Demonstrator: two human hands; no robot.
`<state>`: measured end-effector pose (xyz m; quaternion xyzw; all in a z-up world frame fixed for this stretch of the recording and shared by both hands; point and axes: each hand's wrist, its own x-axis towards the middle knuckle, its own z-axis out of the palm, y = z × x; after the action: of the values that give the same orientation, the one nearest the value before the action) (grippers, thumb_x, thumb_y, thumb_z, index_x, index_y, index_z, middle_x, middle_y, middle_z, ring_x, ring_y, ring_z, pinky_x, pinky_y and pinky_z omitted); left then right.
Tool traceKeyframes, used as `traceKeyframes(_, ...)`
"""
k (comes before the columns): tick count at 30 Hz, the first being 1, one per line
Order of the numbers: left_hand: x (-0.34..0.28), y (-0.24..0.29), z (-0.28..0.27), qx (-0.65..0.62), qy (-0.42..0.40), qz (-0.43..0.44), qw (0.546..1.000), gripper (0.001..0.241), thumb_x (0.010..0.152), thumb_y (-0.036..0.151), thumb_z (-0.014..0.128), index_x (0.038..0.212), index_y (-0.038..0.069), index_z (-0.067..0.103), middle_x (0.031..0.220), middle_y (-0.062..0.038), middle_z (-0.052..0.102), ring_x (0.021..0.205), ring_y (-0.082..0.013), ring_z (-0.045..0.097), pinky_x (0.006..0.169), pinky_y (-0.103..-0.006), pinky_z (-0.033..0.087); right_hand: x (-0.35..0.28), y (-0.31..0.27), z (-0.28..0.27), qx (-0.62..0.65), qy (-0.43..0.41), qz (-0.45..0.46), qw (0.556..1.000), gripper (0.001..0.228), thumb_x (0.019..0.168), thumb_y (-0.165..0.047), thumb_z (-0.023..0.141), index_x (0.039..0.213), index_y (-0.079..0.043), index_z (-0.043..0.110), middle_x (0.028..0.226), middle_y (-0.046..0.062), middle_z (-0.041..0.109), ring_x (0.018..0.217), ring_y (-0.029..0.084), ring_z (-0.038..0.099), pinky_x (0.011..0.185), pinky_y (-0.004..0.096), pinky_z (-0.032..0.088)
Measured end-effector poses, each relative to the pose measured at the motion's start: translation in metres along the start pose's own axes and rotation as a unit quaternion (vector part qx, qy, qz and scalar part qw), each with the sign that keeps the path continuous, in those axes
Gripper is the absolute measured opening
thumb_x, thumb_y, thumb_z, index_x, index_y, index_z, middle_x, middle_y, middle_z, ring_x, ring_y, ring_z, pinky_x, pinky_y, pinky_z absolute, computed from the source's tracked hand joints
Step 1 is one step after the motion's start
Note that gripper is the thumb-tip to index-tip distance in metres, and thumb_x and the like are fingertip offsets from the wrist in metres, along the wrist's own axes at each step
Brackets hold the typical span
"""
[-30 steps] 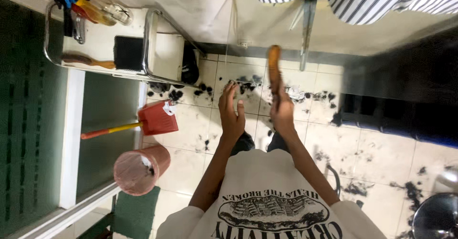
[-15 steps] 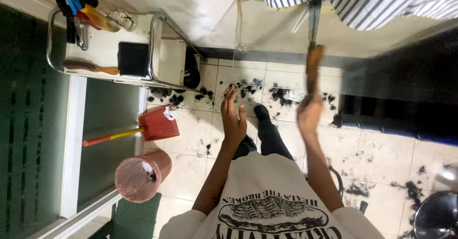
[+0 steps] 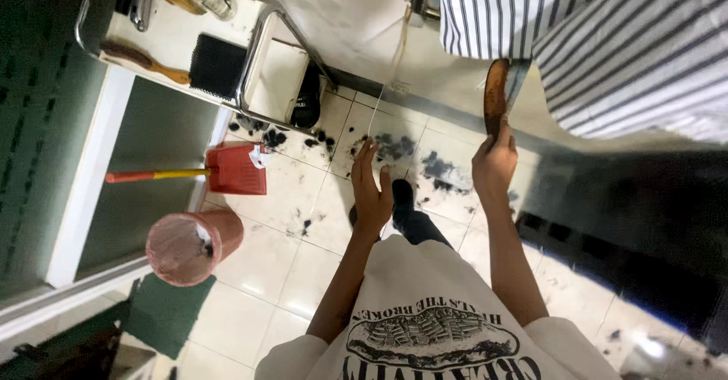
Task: The person picks up several hair clipper guards and places them into a round container, puts a comb into a tall cup, and organizes various boxes and containers on a shelf. The person then uses a wooden brush to sweep hair off a glass counter before spreading a black mesh mat flat across the surface.
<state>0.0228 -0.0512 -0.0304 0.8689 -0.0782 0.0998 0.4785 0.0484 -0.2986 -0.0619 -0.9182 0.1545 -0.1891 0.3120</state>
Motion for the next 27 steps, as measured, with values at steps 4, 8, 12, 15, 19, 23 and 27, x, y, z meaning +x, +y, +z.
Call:
traceKeyframes(4, 0.009, 0.004, 0.005, -0.012, 0.027, -0.010, 1.000, 0.046, 0.113, 0.030, 0.040, 0.150, 0.001, 0.044, 0.161, -0.021, 0.040, 0.150, -0.0382, 0.039, 0.122, -0.0498, 0.033, 0.027, -0.009, 0.028, 0.057, 0.034, -0.102, 0.993, 0.042, 0.104, 0.001, 0.053, 0.145, 0.010, 0.050, 0.115, 0.033, 0.069, 0.094, 0.042, 0.074, 0.085, 0.047, 0.062)
traceKeyframes(8, 0.012, 0.008, 0.005, 0.008, 0.046, 0.003, 0.999, 0.046, 0.114, 0.028, 0.040, 0.150, -0.001, 0.043, 0.162, -0.021, 0.040, 0.149, -0.0385, 0.040, 0.122, -0.0508, 0.032, 0.068, -0.030, 0.044, 0.125, -0.107, -0.065, 0.984, 0.044, 0.104, -0.002, 0.054, 0.148, 0.001, 0.052, 0.112, 0.031, 0.071, 0.089, 0.038, 0.075, 0.083, 0.045, 0.062)
traceKeyframes(12, 0.015, 0.004, 0.006, -0.001, 0.057, -0.016, 0.998, 0.047, 0.114, 0.029, 0.039, 0.149, -0.001, 0.042, 0.162, -0.021, 0.040, 0.144, -0.0379, 0.044, 0.120, -0.0494, 0.037, 0.111, -0.033, 0.028, 0.146, -0.386, 0.003, 0.911, 0.046, 0.101, -0.012, 0.058, 0.146, -0.017, 0.054, 0.119, 0.018, 0.071, 0.069, 0.030, 0.073, 0.058, 0.042, 0.062)
traceKeyframes(15, 0.012, 0.003, 0.001, 0.003, 0.051, -0.024, 0.998, 0.046, 0.114, 0.029, 0.038, 0.149, -0.001, 0.043, 0.161, -0.022, 0.040, 0.146, -0.0414, 0.041, 0.120, -0.0514, 0.035, 0.103, -0.022, 0.016, 0.199, -0.255, -0.146, 0.935, 0.040, 0.105, -0.009, 0.066, 0.144, -0.006, 0.061, 0.113, 0.025, 0.074, 0.079, 0.025, 0.074, 0.069, 0.038, 0.061)
traceKeyframes(19, 0.016, -0.003, 0.003, 0.031, 0.084, -0.020, 0.996, 0.044, 0.114, 0.029, 0.041, 0.148, 0.001, 0.046, 0.161, -0.020, 0.042, 0.152, -0.0410, 0.038, 0.126, -0.0554, 0.029, 0.070, -0.013, 0.030, 0.130, -0.110, -0.118, 0.978, 0.041, 0.107, -0.006, 0.061, 0.148, -0.003, 0.059, 0.105, 0.023, 0.075, 0.073, 0.022, 0.072, 0.067, 0.035, 0.061)
traceKeyframes(23, 0.021, -0.007, -0.001, 0.020, 0.070, -0.027, 0.997, 0.046, 0.113, 0.030, 0.039, 0.147, 0.001, 0.045, 0.167, -0.021, 0.035, 0.158, -0.0417, 0.028, 0.128, -0.0616, 0.015, 0.032, -0.023, 0.038, 0.155, -0.354, -0.048, 0.921, 0.026, 0.105, -0.012, 0.063, 0.131, -0.007, 0.067, 0.093, 0.015, 0.078, 0.064, 0.017, 0.073, 0.060, 0.031, 0.063)
traceKeyframes(27, 0.017, -0.012, -0.020, 0.018, 0.083, -0.006, 0.996, 0.050, 0.113, 0.034, 0.035, 0.151, 0.001, 0.042, 0.168, -0.019, 0.034, 0.159, -0.0398, 0.028, 0.129, -0.0614, 0.013, 0.001, -0.041, 0.024, 0.232, -0.299, -0.030, 0.925, 0.045, 0.102, -0.005, 0.062, 0.147, -0.007, 0.058, 0.094, 0.020, 0.076, 0.075, 0.021, 0.072, 0.062, 0.035, 0.059)
